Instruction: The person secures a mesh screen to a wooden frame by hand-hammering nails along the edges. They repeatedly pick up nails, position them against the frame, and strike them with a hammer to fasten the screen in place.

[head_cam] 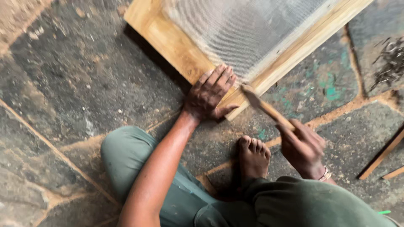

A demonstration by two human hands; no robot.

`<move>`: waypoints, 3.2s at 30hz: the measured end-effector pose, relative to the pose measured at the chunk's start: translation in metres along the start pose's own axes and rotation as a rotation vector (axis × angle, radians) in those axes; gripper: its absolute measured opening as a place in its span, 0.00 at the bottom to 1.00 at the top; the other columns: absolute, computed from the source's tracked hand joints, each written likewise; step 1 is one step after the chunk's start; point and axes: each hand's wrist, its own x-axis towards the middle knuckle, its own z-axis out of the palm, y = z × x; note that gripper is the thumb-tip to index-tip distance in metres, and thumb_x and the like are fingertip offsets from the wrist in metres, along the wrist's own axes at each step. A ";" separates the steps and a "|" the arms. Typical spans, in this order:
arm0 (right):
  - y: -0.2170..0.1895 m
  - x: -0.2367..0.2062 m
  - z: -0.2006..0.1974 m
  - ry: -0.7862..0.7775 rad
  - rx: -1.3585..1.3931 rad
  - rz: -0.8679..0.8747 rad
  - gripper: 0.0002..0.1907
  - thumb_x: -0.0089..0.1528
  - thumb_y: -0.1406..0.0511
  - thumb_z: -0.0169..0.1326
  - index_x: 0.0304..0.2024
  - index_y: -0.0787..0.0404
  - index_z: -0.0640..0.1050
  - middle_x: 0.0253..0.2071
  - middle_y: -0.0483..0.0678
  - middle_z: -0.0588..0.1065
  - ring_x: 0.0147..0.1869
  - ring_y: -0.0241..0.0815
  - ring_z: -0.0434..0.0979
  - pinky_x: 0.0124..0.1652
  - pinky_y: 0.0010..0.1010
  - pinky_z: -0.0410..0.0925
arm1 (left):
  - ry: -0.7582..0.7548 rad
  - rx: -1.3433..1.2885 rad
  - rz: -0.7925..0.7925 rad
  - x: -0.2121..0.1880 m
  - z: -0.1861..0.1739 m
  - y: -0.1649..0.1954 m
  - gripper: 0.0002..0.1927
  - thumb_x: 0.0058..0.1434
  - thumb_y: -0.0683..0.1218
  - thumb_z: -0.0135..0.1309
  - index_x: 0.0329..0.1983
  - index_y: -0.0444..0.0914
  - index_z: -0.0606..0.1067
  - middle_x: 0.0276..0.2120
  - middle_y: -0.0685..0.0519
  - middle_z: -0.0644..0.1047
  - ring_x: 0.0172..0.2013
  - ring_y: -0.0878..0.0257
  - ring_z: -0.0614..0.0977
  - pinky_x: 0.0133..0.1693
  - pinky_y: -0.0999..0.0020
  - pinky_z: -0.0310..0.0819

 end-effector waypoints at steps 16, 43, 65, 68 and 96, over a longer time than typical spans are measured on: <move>0.001 -0.086 0.021 0.041 0.080 0.767 0.20 0.53 0.66 0.68 0.48 0.60 0.81 0.37 0.53 0.81 0.36 0.43 0.80 0.39 0.32 0.72 | 0.076 -0.125 -0.034 0.032 -0.028 0.015 0.35 0.68 0.68 0.49 0.63 0.36 0.73 0.64 0.46 0.74 0.67 0.50 0.73 0.67 0.53 0.62; 0.000 0.042 0.075 0.077 1.220 1.428 0.52 0.51 0.68 0.66 0.73 0.44 0.55 0.56 0.60 0.77 0.59 0.50 0.79 0.58 0.43 0.70 | -0.409 -0.005 -1.116 0.150 -0.106 -0.182 0.57 0.59 0.83 0.18 0.32 0.35 0.83 0.37 0.32 0.82 0.44 0.35 0.82 0.50 0.42 0.73; -0.004 0.090 0.068 -0.148 1.519 0.948 0.48 0.49 0.76 0.60 0.72 0.55 0.61 0.56 0.44 0.77 0.51 0.38 0.77 0.45 0.33 0.75 | -0.065 0.097 -1.761 -0.028 -0.170 -0.134 0.61 0.67 0.81 0.14 0.44 0.24 0.80 0.45 0.22 0.77 0.52 0.26 0.76 0.57 0.36 0.65; 0.009 0.128 0.081 -0.125 1.434 0.812 0.46 0.53 0.79 0.61 0.74 0.57 0.65 0.53 0.42 0.71 0.52 0.35 0.71 0.50 0.28 0.72 | -0.007 0.142 -1.797 -0.030 -0.164 -0.139 0.59 0.66 0.81 0.16 0.49 0.26 0.79 0.48 0.21 0.75 0.53 0.25 0.74 0.57 0.36 0.63; 0.140 0.034 0.005 0.391 -0.197 0.725 0.05 0.67 0.70 0.61 0.39 0.66 0.78 0.37 0.55 0.75 0.41 0.51 0.75 0.42 0.44 0.69 | -0.285 0.192 -1.466 -0.056 -0.118 -0.144 0.59 0.76 0.79 0.18 0.40 0.22 0.80 0.40 0.20 0.76 0.50 0.23 0.75 0.54 0.37 0.66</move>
